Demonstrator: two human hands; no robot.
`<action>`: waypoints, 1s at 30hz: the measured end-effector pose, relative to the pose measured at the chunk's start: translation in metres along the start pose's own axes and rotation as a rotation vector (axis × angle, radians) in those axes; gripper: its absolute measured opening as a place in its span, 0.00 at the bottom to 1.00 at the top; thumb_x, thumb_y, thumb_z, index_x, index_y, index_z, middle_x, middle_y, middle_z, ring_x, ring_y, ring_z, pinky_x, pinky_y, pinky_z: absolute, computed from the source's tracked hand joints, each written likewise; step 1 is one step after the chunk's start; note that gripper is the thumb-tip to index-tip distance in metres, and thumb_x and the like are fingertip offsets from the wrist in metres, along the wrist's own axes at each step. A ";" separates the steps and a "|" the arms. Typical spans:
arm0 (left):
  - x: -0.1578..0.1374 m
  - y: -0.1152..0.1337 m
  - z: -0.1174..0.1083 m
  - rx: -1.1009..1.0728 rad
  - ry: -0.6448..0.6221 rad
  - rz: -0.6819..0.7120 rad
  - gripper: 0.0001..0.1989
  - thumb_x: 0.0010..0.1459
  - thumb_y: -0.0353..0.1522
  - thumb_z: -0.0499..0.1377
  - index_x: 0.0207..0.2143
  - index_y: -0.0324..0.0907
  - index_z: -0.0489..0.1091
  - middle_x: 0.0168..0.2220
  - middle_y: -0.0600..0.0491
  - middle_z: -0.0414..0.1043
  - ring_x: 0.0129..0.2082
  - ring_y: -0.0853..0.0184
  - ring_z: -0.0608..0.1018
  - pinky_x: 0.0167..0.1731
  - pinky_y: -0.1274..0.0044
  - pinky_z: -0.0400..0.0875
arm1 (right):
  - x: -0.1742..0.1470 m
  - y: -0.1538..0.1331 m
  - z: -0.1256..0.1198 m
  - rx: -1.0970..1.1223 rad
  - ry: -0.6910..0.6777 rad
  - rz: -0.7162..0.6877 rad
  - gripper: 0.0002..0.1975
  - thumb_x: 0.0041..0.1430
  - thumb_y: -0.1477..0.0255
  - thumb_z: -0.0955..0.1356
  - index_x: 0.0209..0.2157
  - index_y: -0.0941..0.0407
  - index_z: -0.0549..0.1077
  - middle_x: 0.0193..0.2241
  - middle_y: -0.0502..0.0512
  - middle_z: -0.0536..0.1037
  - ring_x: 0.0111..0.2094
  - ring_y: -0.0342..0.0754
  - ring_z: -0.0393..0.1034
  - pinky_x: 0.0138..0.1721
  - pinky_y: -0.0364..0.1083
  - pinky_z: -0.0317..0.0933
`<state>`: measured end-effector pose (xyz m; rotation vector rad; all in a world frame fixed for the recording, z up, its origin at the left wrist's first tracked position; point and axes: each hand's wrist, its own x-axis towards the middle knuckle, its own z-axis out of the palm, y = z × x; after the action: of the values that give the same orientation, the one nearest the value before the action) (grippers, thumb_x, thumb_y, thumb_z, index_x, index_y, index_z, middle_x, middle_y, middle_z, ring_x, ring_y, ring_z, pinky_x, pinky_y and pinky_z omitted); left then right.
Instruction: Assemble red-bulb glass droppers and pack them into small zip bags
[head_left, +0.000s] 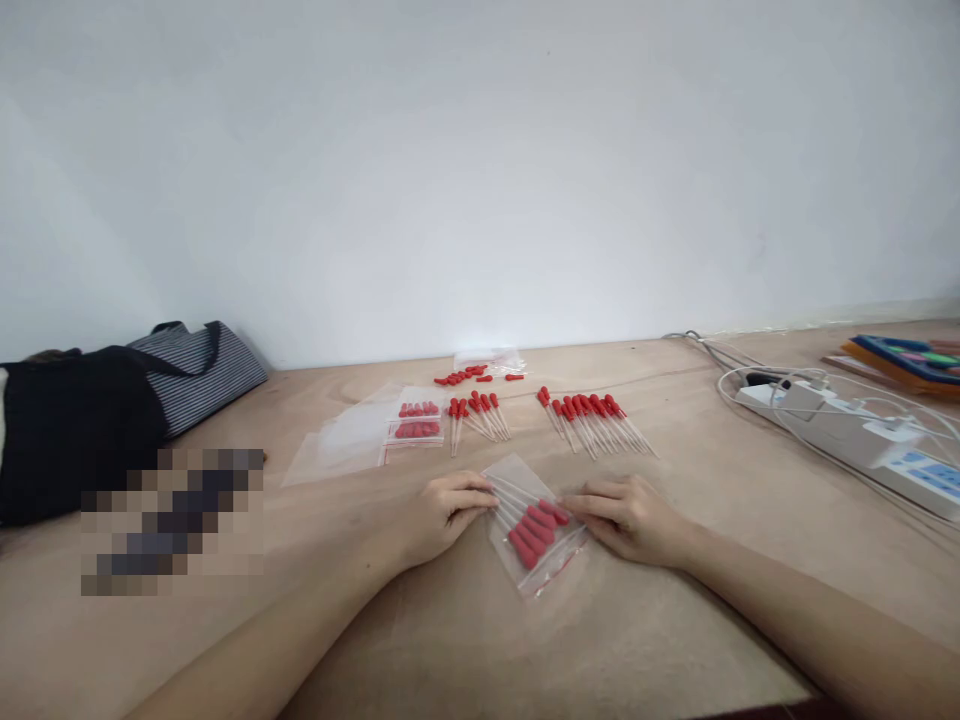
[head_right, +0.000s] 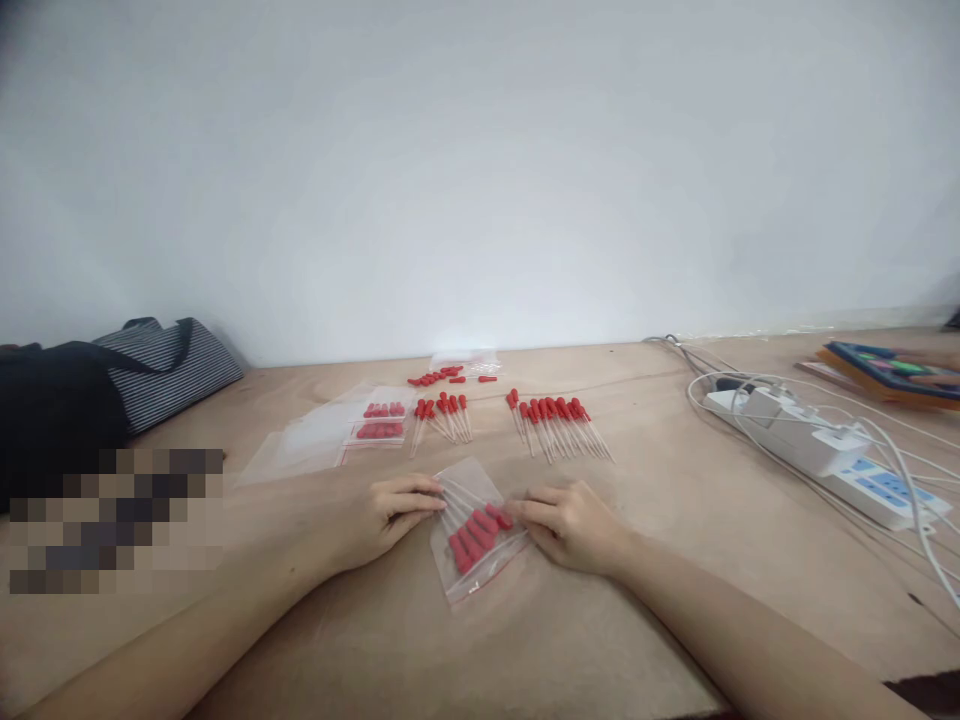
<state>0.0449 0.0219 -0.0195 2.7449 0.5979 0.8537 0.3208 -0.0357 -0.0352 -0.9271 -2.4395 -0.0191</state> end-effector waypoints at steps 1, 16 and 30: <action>0.004 -0.002 0.002 0.041 0.022 -0.033 0.12 0.56 0.25 0.50 0.35 0.42 0.73 0.38 0.49 0.72 0.39 0.67 0.74 0.39 0.74 0.70 | -0.001 -0.003 -0.002 -0.018 -0.015 -0.006 0.16 0.57 0.77 0.58 0.46 0.55 0.67 0.29 0.54 0.73 0.27 0.41 0.65 0.26 0.40 0.53; -0.018 0.035 -0.014 -0.068 -0.067 0.019 0.12 0.49 0.32 0.59 0.37 0.39 0.65 0.39 0.46 0.69 0.39 0.64 0.72 0.40 0.73 0.68 | 0.019 -0.036 0.005 -0.072 0.010 -0.086 0.12 0.57 0.68 0.59 0.39 0.56 0.70 0.25 0.50 0.72 0.23 0.39 0.64 0.23 0.41 0.50; -0.009 0.002 -0.004 0.372 0.080 0.284 0.08 0.55 0.25 0.49 0.32 0.38 0.68 0.28 0.50 0.72 0.27 0.69 0.75 0.26 0.79 0.70 | 0.036 -0.015 0.015 -0.302 0.142 -0.200 0.10 0.57 0.71 0.60 0.31 0.58 0.71 0.21 0.50 0.71 0.21 0.40 0.62 0.20 0.42 0.47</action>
<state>0.0363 0.0164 -0.0205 3.2026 0.4197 1.0051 0.2818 -0.0220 -0.0288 -0.7704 -2.4247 -0.5186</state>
